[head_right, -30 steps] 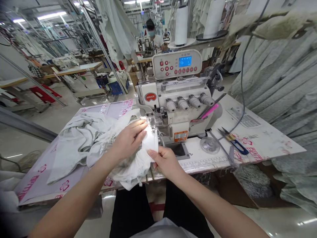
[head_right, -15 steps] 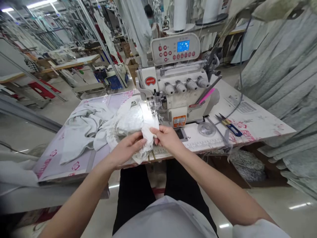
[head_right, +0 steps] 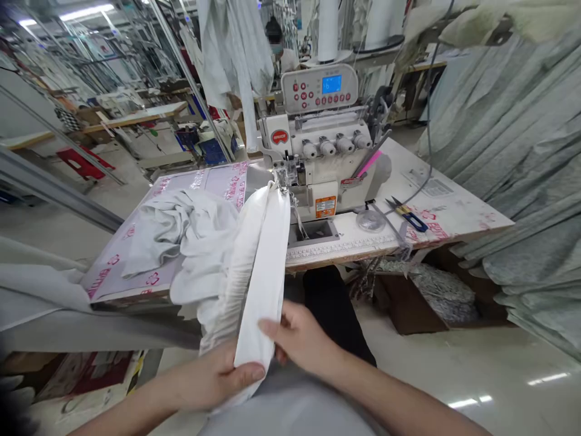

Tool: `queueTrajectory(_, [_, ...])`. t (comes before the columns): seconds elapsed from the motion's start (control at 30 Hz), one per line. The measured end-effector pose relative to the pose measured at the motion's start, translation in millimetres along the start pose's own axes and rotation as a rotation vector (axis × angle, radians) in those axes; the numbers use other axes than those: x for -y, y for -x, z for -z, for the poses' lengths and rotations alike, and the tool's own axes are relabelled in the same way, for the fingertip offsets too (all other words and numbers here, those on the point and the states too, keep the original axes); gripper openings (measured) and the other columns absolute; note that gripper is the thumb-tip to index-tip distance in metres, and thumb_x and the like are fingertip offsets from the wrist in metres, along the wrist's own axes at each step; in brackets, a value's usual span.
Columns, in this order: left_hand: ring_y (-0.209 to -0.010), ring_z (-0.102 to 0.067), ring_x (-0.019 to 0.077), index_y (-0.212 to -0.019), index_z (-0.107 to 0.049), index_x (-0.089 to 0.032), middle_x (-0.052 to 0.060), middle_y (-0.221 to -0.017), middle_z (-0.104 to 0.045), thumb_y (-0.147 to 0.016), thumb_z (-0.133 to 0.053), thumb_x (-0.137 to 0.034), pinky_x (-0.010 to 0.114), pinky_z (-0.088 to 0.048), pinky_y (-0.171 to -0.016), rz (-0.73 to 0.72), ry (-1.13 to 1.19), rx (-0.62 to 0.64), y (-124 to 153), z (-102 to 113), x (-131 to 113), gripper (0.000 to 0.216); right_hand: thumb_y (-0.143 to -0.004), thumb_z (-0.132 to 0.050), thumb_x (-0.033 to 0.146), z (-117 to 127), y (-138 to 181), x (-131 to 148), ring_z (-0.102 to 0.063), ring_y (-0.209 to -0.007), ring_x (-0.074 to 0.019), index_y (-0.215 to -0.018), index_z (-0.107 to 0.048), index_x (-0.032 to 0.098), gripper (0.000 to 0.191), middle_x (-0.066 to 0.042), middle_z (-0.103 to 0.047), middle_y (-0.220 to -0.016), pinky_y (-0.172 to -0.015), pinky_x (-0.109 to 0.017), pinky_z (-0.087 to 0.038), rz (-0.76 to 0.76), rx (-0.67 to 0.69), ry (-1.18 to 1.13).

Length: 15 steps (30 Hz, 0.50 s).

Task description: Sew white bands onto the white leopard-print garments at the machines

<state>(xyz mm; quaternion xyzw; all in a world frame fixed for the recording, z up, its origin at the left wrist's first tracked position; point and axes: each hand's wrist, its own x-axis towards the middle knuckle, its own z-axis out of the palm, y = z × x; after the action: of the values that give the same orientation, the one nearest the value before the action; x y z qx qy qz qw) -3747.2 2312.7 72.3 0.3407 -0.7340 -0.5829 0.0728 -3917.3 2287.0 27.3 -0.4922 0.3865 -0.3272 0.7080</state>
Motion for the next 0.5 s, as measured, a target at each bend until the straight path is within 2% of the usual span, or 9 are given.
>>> queueTrajectory(0.1, [-0.098, -0.05, 0.0165, -0.106, -0.054, -0.02, 0.003, -0.104, -0.057, -0.086, -0.035, -0.034, 0.026, -0.038, -0.088, -0.008, 0.086, 0.039, 1, -4, 6, 0.032, -0.077, -0.051, 0.046, -7, 18, -9, -0.036, -0.04, -0.0055, -0.067, -0.05, 0.012, 0.036, 0.004, -0.041, -0.047, -0.038, -0.017, -0.027, -0.047, 0.137, 0.005])
queueTrajectory(0.2, [-0.084, -0.054, 0.017, -0.093, -0.059, -0.016, 0.004, -0.089, -0.06, -0.082, -0.042, -0.04, 0.027, -0.043, -0.078, 0.087, 0.101, 0.046, -11, 8, 16, 0.031, -0.079, -0.051, 0.042, 0, 15, -4, -0.037, -0.051, -0.0065, -0.07, -0.054, 0.011, 0.033, 0.002, -0.044, -0.057, -0.047, -0.018, -0.03, 0.041, 0.154, 0.065])
queueTrajectory(0.27, [-0.076, -0.056, 0.0173, -0.087, -0.06, -0.014, 0.005, -0.083, -0.061, -0.081, -0.042, -0.043, 0.028, -0.045, -0.07, 0.12, 0.238, 0.005, -28, 20, 24, 0.034, -0.082, -0.047, 0.041, 3, 12, 0, -0.037, -0.053, -0.0075, -0.068, -0.053, 0.011, 0.034, 0.001, -0.044, -0.058, -0.05, -0.019, -0.03, 0.082, 0.129, 0.122])
queueTrajectory(0.3, [-0.077, -0.057, 0.018, -0.09, -0.059, -0.014, 0.007, -0.086, -0.062, -0.082, -0.04, -0.043, 0.029, -0.046, -0.07, 0.102, 0.316, -0.092, -39, 26, 28, 0.036, -0.082, -0.045, 0.041, 4, 12, 0, -0.037, -0.052, -0.0076, -0.066, -0.051, 0.011, 0.035, 0.001, -0.042, -0.056, -0.049, -0.019, -0.03, 0.086, 0.114, 0.148])
queueTrajectory(0.33, [-0.082, -0.057, 0.019, -0.095, -0.057, -0.014, 0.009, -0.092, -0.061, -0.082, -0.038, -0.042, 0.031, -0.046, -0.073, 0.067, 0.355, -0.259, -51, 32, 32, 0.037, -0.083, -0.044, 0.042, 4, 12, 0, -0.036, -0.051, -0.0076, -0.064, -0.049, 0.012, 0.036, 0.001, -0.041, -0.055, -0.048, -0.019, -0.029, 0.082, 0.099, 0.166])
queueTrajectory(0.37, [-0.09, -0.056, 0.0202, -0.103, -0.054, -0.014, 0.01, -0.1, -0.059, -0.082, -0.038, -0.041, 0.033, -0.045, -0.078, 0.027, 0.328, -0.481, -63, 38, 35, 0.038, -0.084, -0.043, 0.042, 4, 13, -1, -0.036, -0.05, -0.0076, -0.063, -0.047, 0.012, 0.037, 0.001, -0.04, -0.054, -0.048, -0.019, -0.029, 0.075, 0.09, 0.18])
queueTrajectory(0.43, [-0.106, -0.048, 0.0234, -0.115, -0.045, -0.014, 0.013, -0.115, -0.05, -0.077, -0.046, -0.039, 0.038, -0.038, -0.09, -0.016, 0.077, -0.917, -83, 49, 39, 0.046, -0.084, -0.041, 0.043, 3, 16, -4, -0.037, -0.05, -0.0079, -0.061, -0.045, 0.013, 0.038, 0.001, -0.04, -0.053, -0.047, -0.019, -0.028, 0.075, 0.073, 0.212])
queueTrajectory(0.47, [-0.11, -0.044, 0.0249, -0.119, -0.042, -0.014, 0.014, -0.118, -0.047, -0.074, -0.051, -0.038, 0.04, -0.034, -0.093, -0.007, -0.088, -1.039, -88, 55, 40, 0.052, -0.084, -0.041, 0.043, 3, 16, -5, -0.036, -0.049, -0.0078, -0.06, -0.044, 0.013, 0.039, 0.001, -0.04, -0.052, -0.047, -0.019, -0.027, 0.082, 0.064, 0.236])
queueTrajectory(0.5, [-0.109, -0.045, 0.0261, -0.117, -0.043, -0.013, 0.015, -0.116, -0.049, -0.073, -0.053, -0.037, 0.041, -0.033, -0.093, 0.024, -0.228, -1.078, -90, 61, 40, 0.052, -0.084, -0.04, 0.044, 3, 16, -5, -0.035, -0.048, -0.0078, -0.059, -0.043, 0.013, 0.04, 0.001, -0.039, -0.051, -0.046, -0.02, -0.027, 0.091, 0.056, 0.26])
